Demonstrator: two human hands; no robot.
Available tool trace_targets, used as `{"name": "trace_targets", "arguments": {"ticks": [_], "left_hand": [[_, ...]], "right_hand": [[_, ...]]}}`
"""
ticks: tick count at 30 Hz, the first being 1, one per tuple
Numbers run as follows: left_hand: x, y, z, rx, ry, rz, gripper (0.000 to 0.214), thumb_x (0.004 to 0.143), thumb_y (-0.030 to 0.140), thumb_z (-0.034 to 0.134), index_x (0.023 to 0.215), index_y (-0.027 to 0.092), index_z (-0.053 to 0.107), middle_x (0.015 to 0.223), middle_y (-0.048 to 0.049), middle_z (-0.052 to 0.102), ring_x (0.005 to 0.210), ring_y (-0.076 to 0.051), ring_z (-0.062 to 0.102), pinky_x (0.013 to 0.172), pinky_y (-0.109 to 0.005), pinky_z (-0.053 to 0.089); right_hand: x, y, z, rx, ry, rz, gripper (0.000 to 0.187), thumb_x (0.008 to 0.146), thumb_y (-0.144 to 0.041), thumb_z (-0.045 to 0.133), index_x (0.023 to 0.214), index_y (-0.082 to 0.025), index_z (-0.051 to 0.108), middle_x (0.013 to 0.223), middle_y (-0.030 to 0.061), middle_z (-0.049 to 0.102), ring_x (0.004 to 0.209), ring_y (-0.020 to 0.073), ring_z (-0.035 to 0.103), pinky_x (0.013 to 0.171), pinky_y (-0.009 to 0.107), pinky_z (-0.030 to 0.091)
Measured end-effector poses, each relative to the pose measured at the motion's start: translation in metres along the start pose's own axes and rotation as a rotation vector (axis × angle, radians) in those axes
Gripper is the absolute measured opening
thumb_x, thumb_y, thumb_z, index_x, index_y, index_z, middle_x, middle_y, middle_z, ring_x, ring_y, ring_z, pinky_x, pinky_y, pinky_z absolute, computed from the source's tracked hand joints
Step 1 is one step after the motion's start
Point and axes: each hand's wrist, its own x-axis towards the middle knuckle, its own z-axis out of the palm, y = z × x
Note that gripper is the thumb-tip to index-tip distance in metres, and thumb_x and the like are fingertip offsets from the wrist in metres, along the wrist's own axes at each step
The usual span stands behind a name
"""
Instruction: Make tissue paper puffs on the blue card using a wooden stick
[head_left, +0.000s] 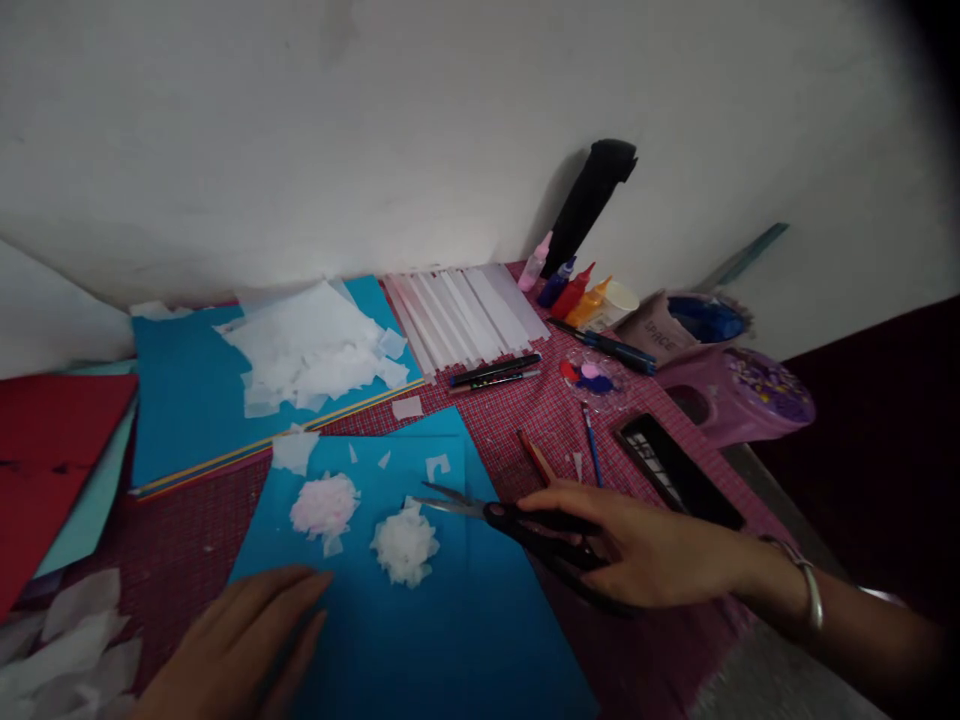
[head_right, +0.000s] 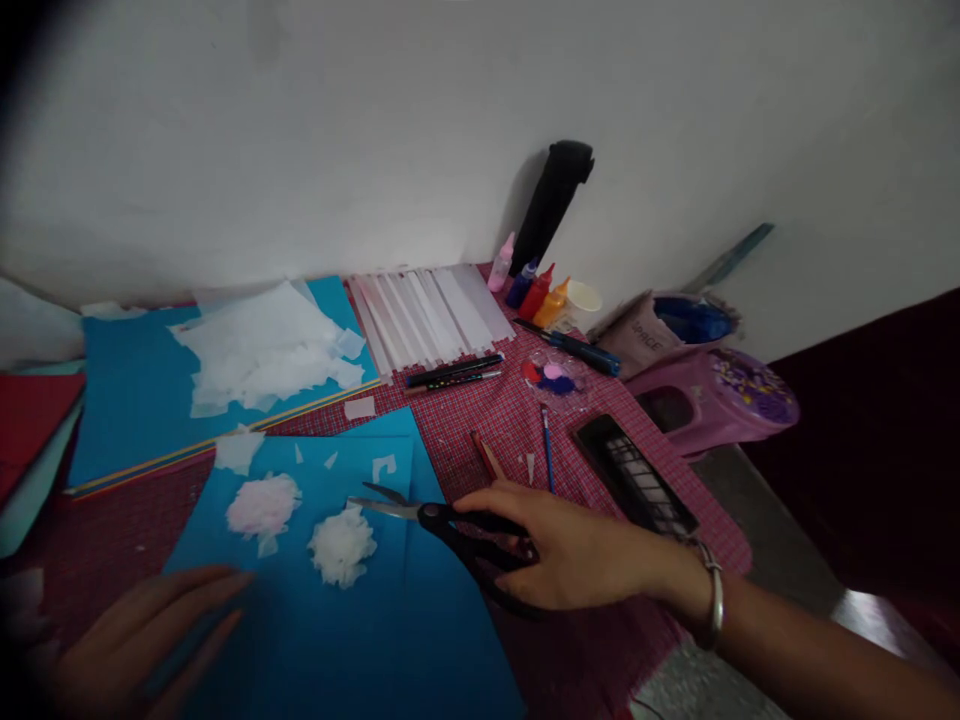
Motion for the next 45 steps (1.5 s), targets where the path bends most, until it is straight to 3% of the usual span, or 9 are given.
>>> {"name": "trace_targets", "arguments": {"ticks": [3,6,8,11,17,24,29,41,45], "left_hand": [[0.059,0.019,-0.024,-0.086,-0.15,0.002,0.02,0.089,0.033,0.042,0.094,0.028,0.06,0.093,-0.003,0.064,0.086,-0.02,0.063,0.077,-0.032,0.051],[0.117,0.036,-0.033,-0.028,-0.41,-0.01,0.026,0.088,0.026,0.035,0.087,0.021,0.061,0.085,-0.0059,0.061,0.079,-0.022,0.061,0.067,-0.035,0.049],[0.142,0.043,-0.03,0.029,-0.535,0.017,0.023,0.086,0.021,0.036,0.087,0.02,0.059,0.088,-0.0072,0.059,0.082,-0.024,0.06,0.069,-0.037,0.047],[0.159,0.046,-0.023,0.08,-0.647,0.075,0.019,0.081,0.014,0.04,0.09,0.019,0.057,0.092,-0.0079,0.057,0.087,-0.025,0.058,0.073,-0.037,0.044],[0.169,0.048,-0.017,0.167,-0.749,0.129,0.012,0.076,0.01,0.04,0.07,0.018,0.046,0.077,-0.0042,0.054,0.068,-0.017,0.053,0.061,-0.028,0.036],[0.164,0.03,-0.01,0.027,-0.673,0.205,0.014,0.065,0.006,0.043,0.067,0.02,0.04,0.069,0.0007,0.046,0.063,-0.014,0.047,0.057,-0.025,0.033],[0.155,0.02,-0.009,-0.082,-0.609,0.226,0.013,0.068,0.006,0.043,0.068,0.019,0.043,0.068,0.002,0.045,0.061,-0.012,0.045,0.057,-0.023,0.032],[0.16,0.023,-0.018,-0.199,-0.631,0.25,0.017,0.074,0.004,0.043,0.068,0.018,0.051,0.069,0.002,0.049,0.062,-0.01,0.047,0.058,-0.022,0.034],[0.16,0.019,-0.016,-0.199,-0.66,0.278,0.016,0.076,0.006,0.044,0.069,0.018,0.052,0.07,0.0014,0.05,0.064,-0.011,0.048,0.06,-0.023,0.035]], "right_hand": [[-0.005,0.005,0.005,-0.22,0.142,-0.03,0.061,0.072,-0.018,0.061,0.131,-0.027,0.047,0.134,0.0085,0.045,0.122,0.0247,0.046,0.104,0.041,0.034],[-0.009,0.011,0.01,-0.282,0.209,-0.031,0.058,0.072,-0.018,0.062,0.128,-0.027,0.05,0.14,0.0089,0.039,0.121,0.0249,0.048,0.103,0.039,0.037],[-0.011,0.015,0.012,-0.299,0.227,-0.046,0.056,0.073,-0.018,0.062,0.127,-0.027,0.051,0.134,0.0089,0.045,0.115,0.0235,0.052,0.098,0.037,0.041],[-0.013,0.021,0.013,-0.316,0.232,-0.062,0.054,0.075,-0.018,0.062,0.128,-0.028,0.051,0.123,0.0087,0.052,0.107,0.0219,0.056,0.093,0.035,0.043],[-0.009,0.027,0.013,-0.264,0.207,-0.108,0.046,0.077,-0.022,0.061,0.123,-0.026,0.055,0.105,0.0068,0.057,0.094,0.0203,0.057,0.085,0.032,0.045],[-0.006,0.027,0.01,-0.176,0.222,-0.153,0.047,0.075,-0.02,0.062,0.122,-0.027,0.056,0.104,0.0044,0.061,0.094,0.0194,0.058,0.082,0.03,0.045],[0.0,0.025,0.009,-0.195,0.196,-0.156,0.044,0.075,-0.022,0.063,0.12,-0.025,0.058,0.103,0.0055,0.061,0.093,0.0204,0.059,0.084,0.032,0.045],[0.022,0.014,-0.003,-0.067,0.057,-0.19,0.044,0.076,-0.016,0.059,0.119,-0.021,0.061,0.092,0.0018,0.067,0.076,0.0147,0.061,0.074,0.026,0.047],[0.025,0.014,-0.004,-0.059,0.027,-0.169,0.043,0.077,-0.017,0.058,0.119,-0.021,0.061,0.096,0.0022,0.067,0.077,0.0147,0.062,0.079,0.027,0.046]]}}
